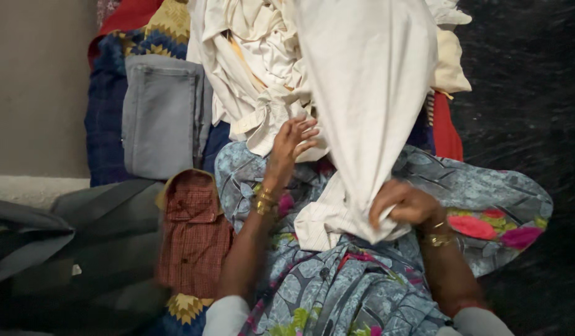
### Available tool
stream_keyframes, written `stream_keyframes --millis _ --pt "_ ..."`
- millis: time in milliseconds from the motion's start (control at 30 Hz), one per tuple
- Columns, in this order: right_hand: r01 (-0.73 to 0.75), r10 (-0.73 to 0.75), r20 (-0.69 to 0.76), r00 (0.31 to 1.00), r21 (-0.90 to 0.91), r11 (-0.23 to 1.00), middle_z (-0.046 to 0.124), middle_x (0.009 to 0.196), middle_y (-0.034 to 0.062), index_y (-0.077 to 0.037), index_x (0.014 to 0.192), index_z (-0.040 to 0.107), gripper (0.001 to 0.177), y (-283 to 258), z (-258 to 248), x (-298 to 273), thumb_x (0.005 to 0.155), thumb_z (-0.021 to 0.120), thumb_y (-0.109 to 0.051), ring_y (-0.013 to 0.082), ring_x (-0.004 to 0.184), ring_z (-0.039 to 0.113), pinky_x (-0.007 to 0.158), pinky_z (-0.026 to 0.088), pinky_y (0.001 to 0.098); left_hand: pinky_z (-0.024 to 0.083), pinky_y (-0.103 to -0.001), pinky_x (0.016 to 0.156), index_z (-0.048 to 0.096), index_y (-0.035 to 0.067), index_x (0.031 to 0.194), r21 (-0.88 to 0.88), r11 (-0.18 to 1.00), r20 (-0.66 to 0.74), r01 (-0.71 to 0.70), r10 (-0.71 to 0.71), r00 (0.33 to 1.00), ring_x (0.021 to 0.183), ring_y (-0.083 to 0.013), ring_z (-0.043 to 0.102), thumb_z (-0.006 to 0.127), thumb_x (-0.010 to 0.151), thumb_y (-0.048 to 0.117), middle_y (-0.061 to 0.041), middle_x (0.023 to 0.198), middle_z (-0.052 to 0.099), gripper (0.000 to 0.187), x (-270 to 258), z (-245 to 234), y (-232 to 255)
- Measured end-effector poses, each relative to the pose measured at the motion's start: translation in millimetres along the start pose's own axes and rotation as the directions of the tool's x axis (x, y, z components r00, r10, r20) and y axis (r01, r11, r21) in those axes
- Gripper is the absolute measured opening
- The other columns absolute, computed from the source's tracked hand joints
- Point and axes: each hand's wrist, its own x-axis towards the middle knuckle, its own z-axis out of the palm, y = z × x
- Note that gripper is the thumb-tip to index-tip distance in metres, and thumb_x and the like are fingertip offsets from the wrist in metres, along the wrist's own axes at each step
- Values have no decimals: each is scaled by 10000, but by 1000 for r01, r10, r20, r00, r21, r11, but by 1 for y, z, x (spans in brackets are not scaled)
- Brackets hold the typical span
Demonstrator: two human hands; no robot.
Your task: The person folds a patterned garment and several white shirts while sitting on the floor, handling each item individually and smoothing the fabric by hand.
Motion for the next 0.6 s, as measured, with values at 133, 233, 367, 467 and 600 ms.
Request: stream_keyframes --millis 133,233,367,467,600 --pt "-95 55 269 961 137 986 646 742 98 -7 784 626 273 5 35 35 715 438 -192 200 626 618 610 489 284 474 -281 798 232 15 1257 -172 980 59 101 -92 994 957 -127 524 507 793 217 -53 1119 478 576 31 34 4" --pt "-106 67 267 961 134 985 636 824 108 1 854 610 279 -7 37 44 695 444 -159 221 724 624 685 480 285 467 -318 749 256 -2 1217 200 975 -58 -100 113 992 843 -208 541 529 720 66 -149 1001 523 571 29 57 16" --pt "-177 188 262 947 -64 982 590 983 139 34 999 551 270 -19 16 32 758 556 -89 234 881 578 757 449 312 439 -384 625 486 33 1179 612 788 -100 62 0 995 686 -306 548 443 830 60 -176 856 635 353 6 77 35" --pt "-409 351 -444 825 -39 912 635 894 129 20 925 612 304 -32 -10 -11 648 590 -102 197 776 623 663 523 299 466 -313 761 546 100 1039 589 254 610 -768 484 628 878 -198 558 403 701 -23 -75 1000 591 388 -9 88 29" --pt "5 -214 -904 369 -229 973 576 920 111 -15 1006 509 330 -33 -35 -21 902 555 -324 164 782 539 741 444 251 450 -298 627 597 164 991 543 291 743 -788 271 612 807 -187 576 405 719 -42 -72 975 609 392 -27 107 -4"
